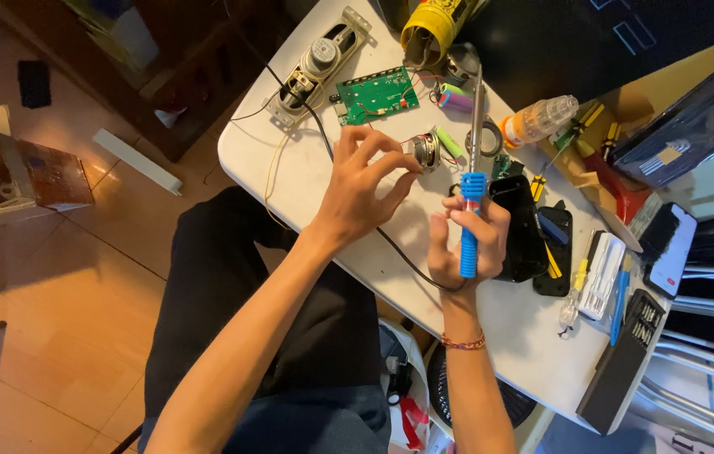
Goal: Soldering wires to a small electronic component on a workbench during a repair task.
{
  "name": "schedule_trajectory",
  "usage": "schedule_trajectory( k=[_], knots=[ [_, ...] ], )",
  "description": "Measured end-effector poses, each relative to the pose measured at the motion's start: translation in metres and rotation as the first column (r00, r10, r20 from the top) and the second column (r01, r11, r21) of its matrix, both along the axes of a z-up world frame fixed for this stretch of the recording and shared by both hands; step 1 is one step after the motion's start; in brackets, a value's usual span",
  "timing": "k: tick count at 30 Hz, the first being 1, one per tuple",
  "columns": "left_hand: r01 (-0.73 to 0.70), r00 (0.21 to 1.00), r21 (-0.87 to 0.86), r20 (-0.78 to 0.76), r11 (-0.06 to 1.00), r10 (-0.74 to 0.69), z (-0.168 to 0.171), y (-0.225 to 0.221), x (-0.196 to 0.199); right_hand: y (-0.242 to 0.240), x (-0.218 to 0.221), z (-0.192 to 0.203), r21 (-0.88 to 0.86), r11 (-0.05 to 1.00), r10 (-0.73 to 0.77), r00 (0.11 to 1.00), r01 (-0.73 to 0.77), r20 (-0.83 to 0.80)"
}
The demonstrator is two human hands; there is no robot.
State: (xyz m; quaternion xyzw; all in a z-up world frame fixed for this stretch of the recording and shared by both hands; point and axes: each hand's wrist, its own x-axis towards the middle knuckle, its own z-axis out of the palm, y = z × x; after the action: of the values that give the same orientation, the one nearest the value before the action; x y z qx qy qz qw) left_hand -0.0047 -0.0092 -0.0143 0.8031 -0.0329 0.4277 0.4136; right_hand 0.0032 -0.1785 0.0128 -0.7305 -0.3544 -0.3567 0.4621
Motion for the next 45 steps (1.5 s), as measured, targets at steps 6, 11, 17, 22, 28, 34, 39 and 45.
schedule_trajectory(
  k=[6,11,17,22,28,34,39,45],
  knots=[
    [-0.055,0.997,-0.125,0.05,0.991,0.062,0.007,0.003,0.001,-0.012,-0.012,-0.008,0.157,0.984,0.09,0.994,-0.08,-0.058],
    [-0.04,0.999,-0.194,-0.019,0.98,0.037,-0.003,-0.002,0.002,-0.025,-0.009,-0.03,0.313,0.943,0.129,0.991,-0.114,-0.028],
    [0.022,0.999,-0.256,-0.02,0.966,-0.028,-0.007,-0.002,0.003,-0.047,-0.013,-0.049,0.374,0.917,0.179,0.981,-0.14,-0.071],
    [0.011,1.0,-0.212,-0.02,0.977,-0.015,-0.003,0.0,-0.001,-0.058,-0.012,-0.059,0.402,0.905,0.206,0.971,-0.142,-0.12],
    [0.019,1.0,-0.197,-0.018,0.98,-0.023,0.0,0.001,-0.002,-0.06,-0.015,-0.061,0.426,0.899,0.193,0.966,-0.103,-0.171],
    [0.018,1.0,-0.195,-0.011,0.981,-0.021,0.0,0.001,-0.001,-0.049,-0.02,-0.047,0.411,0.91,0.147,0.971,-0.057,-0.191],
    [0.027,0.998,-0.207,-0.043,0.978,-0.037,0.002,0.001,-0.003,-0.053,-0.021,-0.047,0.453,0.891,0.13,0.952,0.009,-0.275],
    [0.039,0.998,-0.236,-0.039,0.971,-0.049,-0.004,-0.001,-0.001,-0.05,-0.02,-0.044,0.439,0.898,0.114,0.95,0.026,-0.291]
  ],
)
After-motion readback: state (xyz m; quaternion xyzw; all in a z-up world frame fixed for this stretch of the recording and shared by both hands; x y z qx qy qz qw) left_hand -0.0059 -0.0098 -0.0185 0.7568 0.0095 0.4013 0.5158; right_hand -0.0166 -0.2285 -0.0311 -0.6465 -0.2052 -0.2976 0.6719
